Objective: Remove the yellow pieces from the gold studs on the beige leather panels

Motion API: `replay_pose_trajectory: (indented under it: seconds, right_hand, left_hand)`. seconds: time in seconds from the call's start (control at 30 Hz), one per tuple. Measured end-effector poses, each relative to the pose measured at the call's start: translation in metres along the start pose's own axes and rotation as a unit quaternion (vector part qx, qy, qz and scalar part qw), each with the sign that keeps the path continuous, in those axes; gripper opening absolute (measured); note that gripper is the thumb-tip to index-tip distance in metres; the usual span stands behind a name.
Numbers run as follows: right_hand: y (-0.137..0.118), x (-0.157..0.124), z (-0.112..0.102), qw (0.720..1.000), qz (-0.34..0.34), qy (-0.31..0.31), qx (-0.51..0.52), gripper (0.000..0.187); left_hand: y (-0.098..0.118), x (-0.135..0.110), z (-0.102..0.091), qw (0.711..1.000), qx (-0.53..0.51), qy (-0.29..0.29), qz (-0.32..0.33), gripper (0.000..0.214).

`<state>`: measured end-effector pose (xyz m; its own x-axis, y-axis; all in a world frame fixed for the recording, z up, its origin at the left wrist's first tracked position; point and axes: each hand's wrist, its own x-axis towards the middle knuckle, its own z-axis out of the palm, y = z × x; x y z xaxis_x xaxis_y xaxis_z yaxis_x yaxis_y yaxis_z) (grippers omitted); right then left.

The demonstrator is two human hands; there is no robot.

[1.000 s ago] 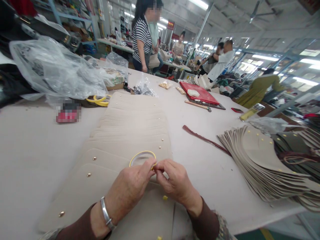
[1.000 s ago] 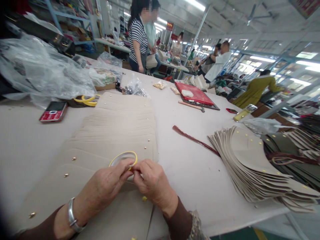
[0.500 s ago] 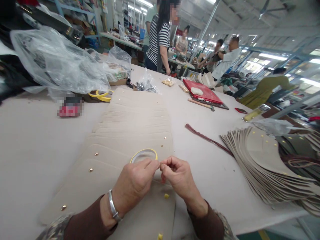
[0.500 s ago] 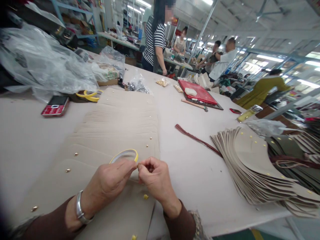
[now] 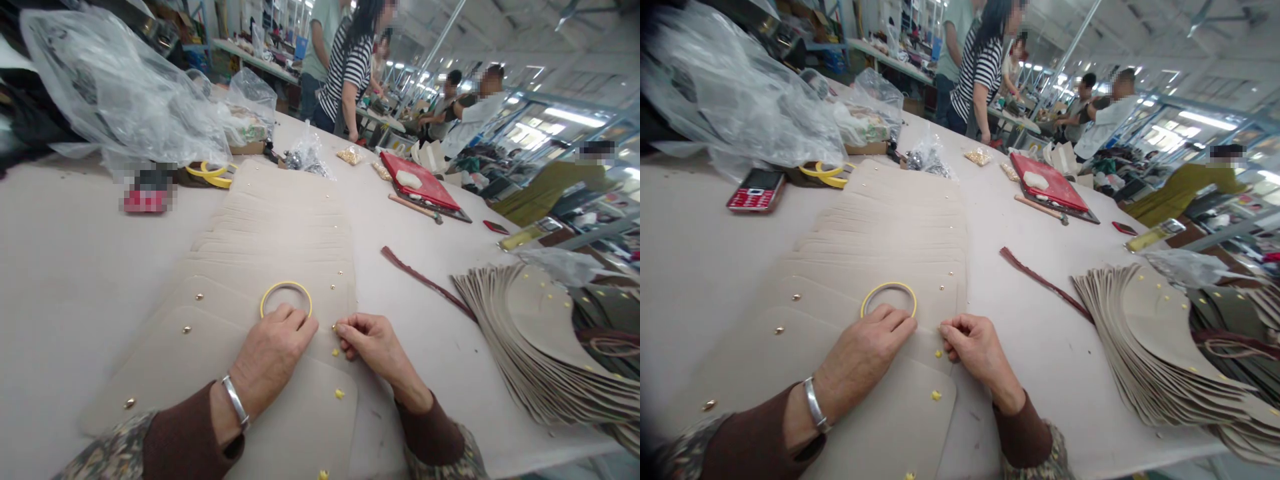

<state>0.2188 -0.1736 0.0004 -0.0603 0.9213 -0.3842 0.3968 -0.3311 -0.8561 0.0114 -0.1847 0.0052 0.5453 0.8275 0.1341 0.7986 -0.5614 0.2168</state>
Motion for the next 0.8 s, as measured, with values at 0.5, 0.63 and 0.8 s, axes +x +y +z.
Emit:
replay_pose_trajectory:
  seconds: [0.5,0.63,0.8]
  right_hand:
    - [-0.004,-0.005,0.007,0.946,-0.163,0.088,-0.266,0.023]
    - [0.008,-0.013,0.004,0.959,-0.151,0.105,-0.217,0.009]
    - [0.013,-0.02,0.011,0.923,-0.235,0.113,-0.284,0.013]
  left_hand:
    - [-0.002,0.0,0.003,1.0,-0.024,-0.015,-0.008,0.005]
    - [-0.002,0.001,0.003,0.999,-0.036,-0.02,-0.011,0.007]
    - [-0.002,0.001,0.0,0.999,-0.032,-0.012,-0.011,0.008]
